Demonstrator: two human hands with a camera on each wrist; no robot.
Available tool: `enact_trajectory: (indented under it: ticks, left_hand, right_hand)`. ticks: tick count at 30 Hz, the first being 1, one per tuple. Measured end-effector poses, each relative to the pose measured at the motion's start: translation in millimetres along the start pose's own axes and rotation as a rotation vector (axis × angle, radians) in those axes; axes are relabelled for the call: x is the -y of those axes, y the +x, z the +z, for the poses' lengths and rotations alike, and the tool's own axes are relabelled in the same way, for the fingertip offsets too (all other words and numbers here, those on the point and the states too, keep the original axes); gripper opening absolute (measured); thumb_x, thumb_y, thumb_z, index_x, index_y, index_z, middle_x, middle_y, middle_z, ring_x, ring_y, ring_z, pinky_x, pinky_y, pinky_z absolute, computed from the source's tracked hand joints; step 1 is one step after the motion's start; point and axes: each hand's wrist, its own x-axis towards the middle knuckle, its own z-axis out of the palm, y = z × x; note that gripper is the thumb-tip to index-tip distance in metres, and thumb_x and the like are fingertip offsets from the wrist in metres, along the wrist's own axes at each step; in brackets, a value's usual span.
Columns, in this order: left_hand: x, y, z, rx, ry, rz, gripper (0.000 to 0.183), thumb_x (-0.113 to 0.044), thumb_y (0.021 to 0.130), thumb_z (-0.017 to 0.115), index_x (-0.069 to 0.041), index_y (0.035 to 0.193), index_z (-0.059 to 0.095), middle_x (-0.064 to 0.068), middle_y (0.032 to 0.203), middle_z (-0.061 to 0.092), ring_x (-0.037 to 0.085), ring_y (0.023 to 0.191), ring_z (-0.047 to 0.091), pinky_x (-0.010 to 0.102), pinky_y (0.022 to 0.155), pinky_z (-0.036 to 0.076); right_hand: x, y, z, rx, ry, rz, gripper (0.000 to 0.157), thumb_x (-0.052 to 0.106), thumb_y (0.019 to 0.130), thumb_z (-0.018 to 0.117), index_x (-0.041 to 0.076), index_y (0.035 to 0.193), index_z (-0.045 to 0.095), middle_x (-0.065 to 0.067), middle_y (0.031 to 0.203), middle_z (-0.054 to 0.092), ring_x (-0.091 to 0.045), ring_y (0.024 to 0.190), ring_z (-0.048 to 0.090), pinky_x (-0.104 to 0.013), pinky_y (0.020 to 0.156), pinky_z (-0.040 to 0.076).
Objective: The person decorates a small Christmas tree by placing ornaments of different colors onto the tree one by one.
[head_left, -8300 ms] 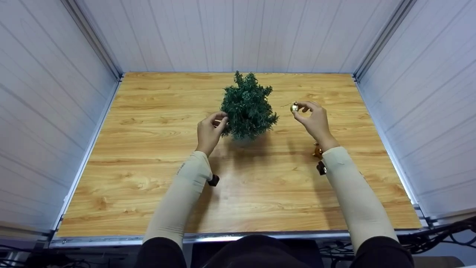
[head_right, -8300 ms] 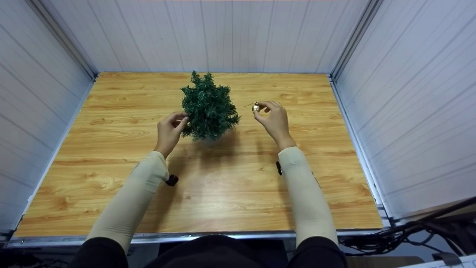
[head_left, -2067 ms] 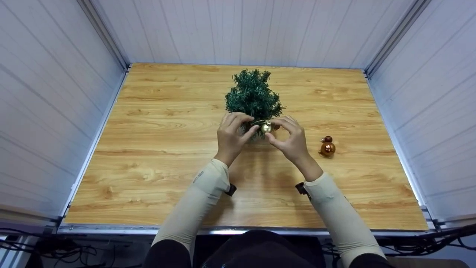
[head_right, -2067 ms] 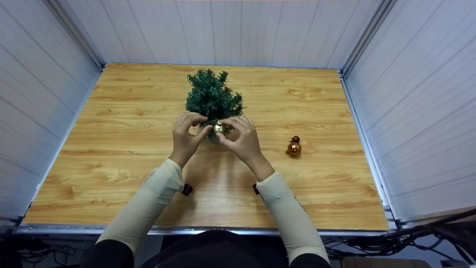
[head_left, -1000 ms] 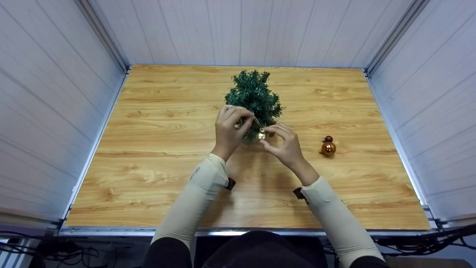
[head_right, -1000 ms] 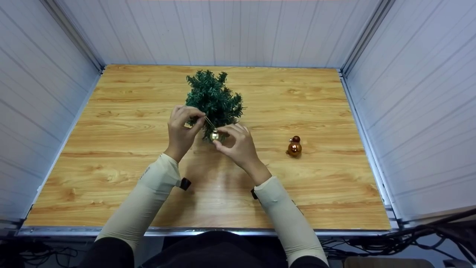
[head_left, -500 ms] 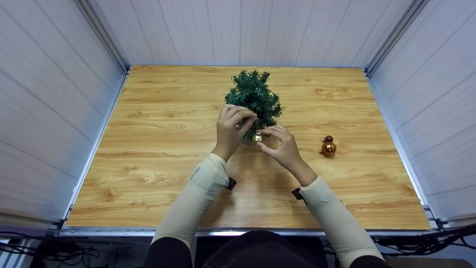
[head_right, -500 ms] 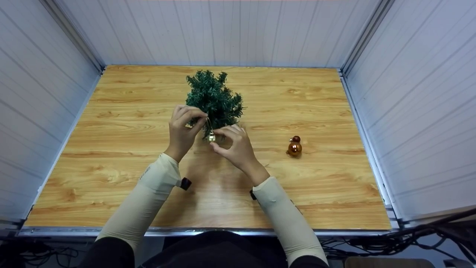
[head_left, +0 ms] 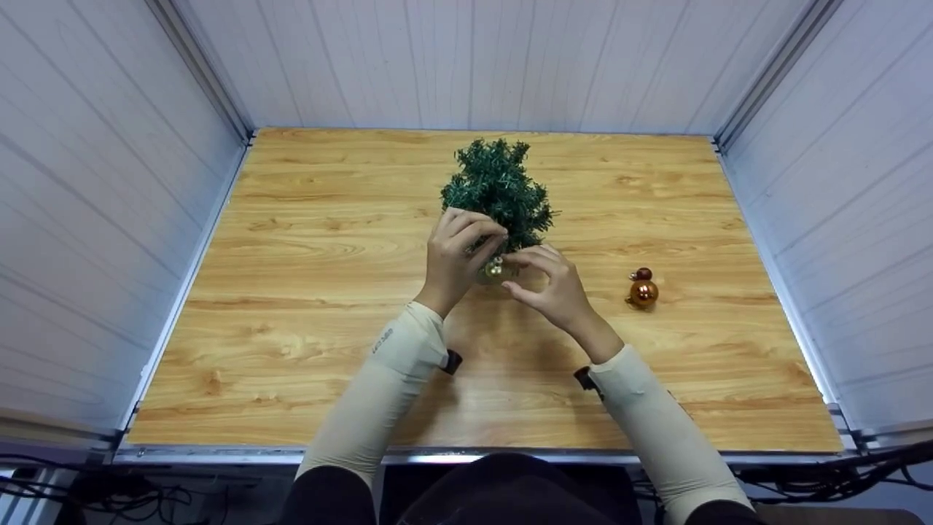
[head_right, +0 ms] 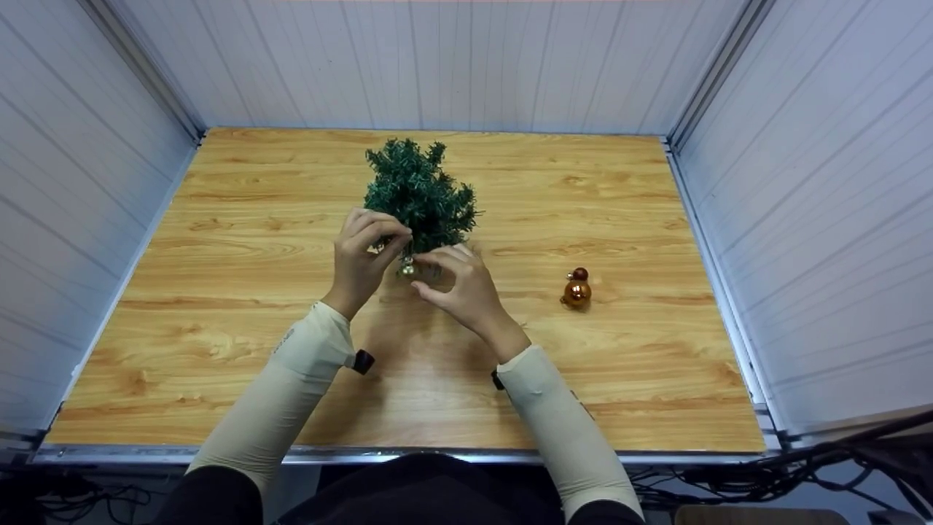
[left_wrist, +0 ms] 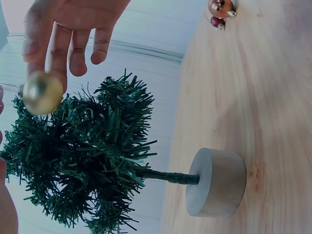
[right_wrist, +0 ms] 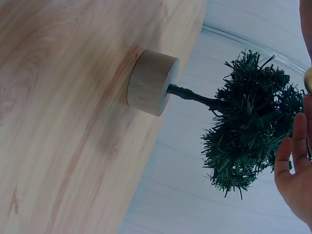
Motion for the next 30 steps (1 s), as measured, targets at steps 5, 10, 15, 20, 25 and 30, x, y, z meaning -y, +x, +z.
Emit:
enact_trajectory:
  ticks: [5, 10, 15, 20, 25, 30]
  left_hand:
    - [0.6, -1.6, -0.2, 0.009, 0.020, -0.002, 0.007, -0.021, 0.088, 0.074, -0.016, 0.092, 0.074, -0.002, 0.094, 0.072, 0.018, 0.085, 0.057, 0.031, 0.079, 0.047]
    - [-0.6, -1.1, -0.9, 0.006, 0.022, -0.006, 0.008, -0.023, 0.089, 0.072, -0.015, 0.091, 0.074, -0.002, 0.093, 0.071, 0.018, 0.085, 0.057, 0.031, 0.079, 0.047]
    - [-2.2, -0.3, -0.3, -0.001, 0.026, 0.003, 0.008, -0.023, 0.089, 0.073, -0.015, 0.090, 0.075, -0.002, 0.093, 0.071, 0.018, 0.085, 0.057, 0.031, 0.078, 0.046]
    - [-2.1, -0.1, 0.2, -0.009, 0.022, 0.004, 0.009, -0.024, 0.089, 0.072, -0.015, 0.090, 0.075, -0.002, 0.092, 0.071, 0.018, 0.084, 0.056, 0.031, 0.078, 0.045]
    - [-2.7, 1.2, -0.2, -0.011, 0.015, 0.004, 0.009, -0.023, 0.089, 0.072, -0.015, 0.090, 0.075, -0.002, 0.093, 0.071, 0.018, 0.084, 0.056, 0.030, 0.077, 0.045]
    - [-2.1, 0.3, -0.3, -0.013, 0.006, -0.004, 0.009, -0.023, 0.088, 0.073, -0.015, 0.090, 0.075, -0.002, 0.093, 0.071, 0.018, 0.084, 0.056, 0.030, 0.078, 0.045]
  right_hand:
    - [25, 10, -6.2, -0.029, 0.034, 0.007, 0.026, -0.006, 0.078, 0.077, -0.005, 0.103, 0.072, -0.019, 0.099, 0.071, -0.034, 0.085, 0.064, -0.041, 0.083, 0.051]
    - [45, 23, -13.4, -0.096, 0.046, 0.039, 0.018, -0.007, 0.082, 0.073, -0.006, 0.100, 0.071, -0.018, 0.093, 0.071, -0.029, 0.082, 0.064, -0.036, 0.077, 0.052]
    - [56, 33, -15.5, -0.127, 0.091, 0.145, 0.013, -0.001, 0.085, 0.073, -0.004, 0.098, 0.072, -0.016, 0.091, 0.072, -0.016, 0.079, 0.062, -0.046, 0.074, 0.050]
    - [59, 38, -15.3, -0.119, 0.135, 0.238, 0.010, 0.001, 0.086, 0.073, -0.003, 0.095, 0.072, -0.016, 0.090, 0.071, -0.008, 0.077, 0.059, -0.040, 0.072, 0.050]
    - [60, 41, -16.1, -0.119, 0.170, 0.277, 0.009, 0.000, 0.086, 0.073, -0.003, 0.094, 0.072, -0.015, 0.090, 0.071, -0.009, 0.076, 0.059, -0.028, 0.071, 0.049]
    - [61, 42, -16.9, -0.103, 0.184, 0.279, 0.008, 0.000, 0.087, 0.071, -0.004, 0.094, 0.071, -0.015, 0.089, 0.070, -0.011, 0.074, 0.059, -0.024, 0.068, 0.049]
